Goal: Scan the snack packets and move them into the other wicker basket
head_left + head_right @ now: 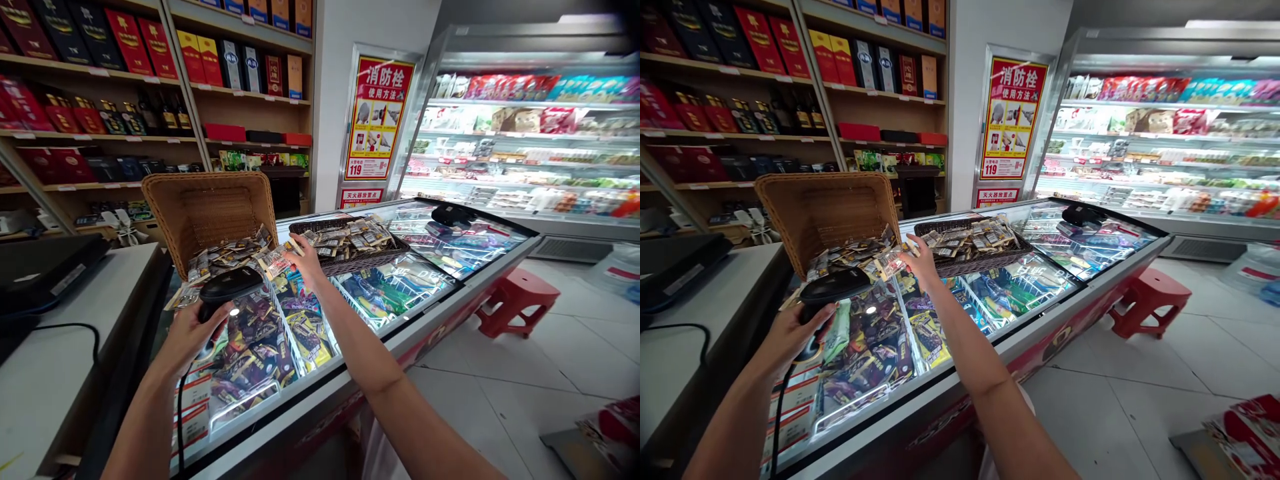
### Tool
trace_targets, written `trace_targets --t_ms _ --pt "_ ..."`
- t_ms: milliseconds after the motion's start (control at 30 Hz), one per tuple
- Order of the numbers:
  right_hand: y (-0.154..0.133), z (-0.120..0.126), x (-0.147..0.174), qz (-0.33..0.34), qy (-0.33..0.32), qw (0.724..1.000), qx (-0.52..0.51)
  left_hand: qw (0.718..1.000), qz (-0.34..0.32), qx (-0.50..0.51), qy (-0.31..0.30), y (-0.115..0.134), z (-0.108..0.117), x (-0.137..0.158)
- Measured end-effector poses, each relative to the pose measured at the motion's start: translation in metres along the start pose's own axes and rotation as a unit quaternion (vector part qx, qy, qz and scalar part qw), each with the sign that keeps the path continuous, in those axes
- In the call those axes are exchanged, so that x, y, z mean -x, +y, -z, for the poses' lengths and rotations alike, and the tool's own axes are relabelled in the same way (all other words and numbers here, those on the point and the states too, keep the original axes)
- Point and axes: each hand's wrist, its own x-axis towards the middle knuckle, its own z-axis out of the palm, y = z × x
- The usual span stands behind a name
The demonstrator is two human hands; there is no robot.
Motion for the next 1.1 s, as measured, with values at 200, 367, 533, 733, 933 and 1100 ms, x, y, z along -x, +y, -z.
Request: trace_targets --t_ms 200,367,533,733,933,1100 --pt "0.003 -0.002 -0.002 0.001 0.006 1.000 -0.001 1.000 0.013 -0.007 0.014 0.001 -0.005 -0.002" --pt "0.004 0.001 -0.002 -0.006 0.017 1.000 0.023 0.999 0.008 -0.019 0.036 0.005 -0.007 0.001" --pt "0.005 0.006 -0.006 -0.013 0.029 0.999 0.028 0.996 0.006 -0.077 0.052 0.016 -0.005 0.002" --pt "0.008 0.008 -0.008 -0.009 0.021 0.999 0.035 0.992 -0.012 -0.113 0.058 0.000 -0.002 -0.004" --pt "-0.001 0.008 -0.017 0.047 0.071 0.985 0.154 0.993 -0.006 -0.025 0.113 -0.011 0.002 -0.009" --pt "-0.046 0.019 -0.052 0.105 0.238 0.894 0.365 0.983 0.007 0.068 0.172 -0.002 0.008 -0.008"
